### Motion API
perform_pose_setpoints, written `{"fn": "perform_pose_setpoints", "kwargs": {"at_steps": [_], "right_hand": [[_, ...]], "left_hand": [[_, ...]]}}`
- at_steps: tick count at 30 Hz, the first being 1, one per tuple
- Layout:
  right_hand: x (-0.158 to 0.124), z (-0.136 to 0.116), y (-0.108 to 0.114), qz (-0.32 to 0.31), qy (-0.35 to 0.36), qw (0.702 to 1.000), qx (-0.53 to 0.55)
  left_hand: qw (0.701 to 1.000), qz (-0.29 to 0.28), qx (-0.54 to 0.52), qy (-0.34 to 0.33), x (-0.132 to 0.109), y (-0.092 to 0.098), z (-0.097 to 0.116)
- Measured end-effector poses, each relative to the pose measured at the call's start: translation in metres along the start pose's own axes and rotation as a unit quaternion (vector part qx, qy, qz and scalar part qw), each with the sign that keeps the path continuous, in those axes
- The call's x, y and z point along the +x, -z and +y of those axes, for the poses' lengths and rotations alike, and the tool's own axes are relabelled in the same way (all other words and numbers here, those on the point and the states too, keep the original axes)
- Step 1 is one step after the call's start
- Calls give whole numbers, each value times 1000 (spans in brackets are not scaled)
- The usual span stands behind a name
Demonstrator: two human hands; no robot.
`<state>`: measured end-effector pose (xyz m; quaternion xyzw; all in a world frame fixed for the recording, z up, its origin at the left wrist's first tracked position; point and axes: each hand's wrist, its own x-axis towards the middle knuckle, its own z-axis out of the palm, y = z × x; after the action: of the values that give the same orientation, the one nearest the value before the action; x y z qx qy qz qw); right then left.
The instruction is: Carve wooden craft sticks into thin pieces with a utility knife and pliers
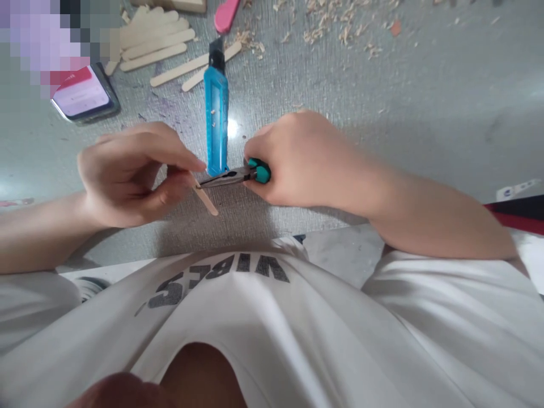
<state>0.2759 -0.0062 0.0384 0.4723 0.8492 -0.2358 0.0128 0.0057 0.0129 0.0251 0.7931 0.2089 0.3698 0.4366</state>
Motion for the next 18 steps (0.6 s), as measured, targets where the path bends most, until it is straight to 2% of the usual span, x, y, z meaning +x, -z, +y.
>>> {"fn": "perform_pose_setpoints", "kwargs": {"at_steps": [2, 5, 6, 8, 11, 13, 15, 18], "right_hand": [[0, -3, 2, 2, -14, 1000, 2], [0, -6, 5, 29, -30, 999, 33], [0, -7, 5, 40, -37, 997, 49], [1, -8, 4, 57, -48, 995, 73], [1, -11, 2, 74, -53, 992, 90], [1, -12, 2, 74, -55, 991, 98], [1, -13, 1, 78, -58, 990, 107], [1, -11, 0, 87, -46, 989, 109]], "left_hand": [[998, 54, -26, 20, -3, -3, -4], [987, 101, -108, 56, -4, -9, -5], [982, 103, -135, 83, -4, -10, -2], [967, 70, -174, 171, -5, -12, 6], [955, 33, -179, 236, -7, -14, 18], [954, 49, -171, 242, -9, -14, 22], [959, 71, -169, 216, -9, -14, 22], [965, 65, -170, 187, -8, -14, 19]]}}
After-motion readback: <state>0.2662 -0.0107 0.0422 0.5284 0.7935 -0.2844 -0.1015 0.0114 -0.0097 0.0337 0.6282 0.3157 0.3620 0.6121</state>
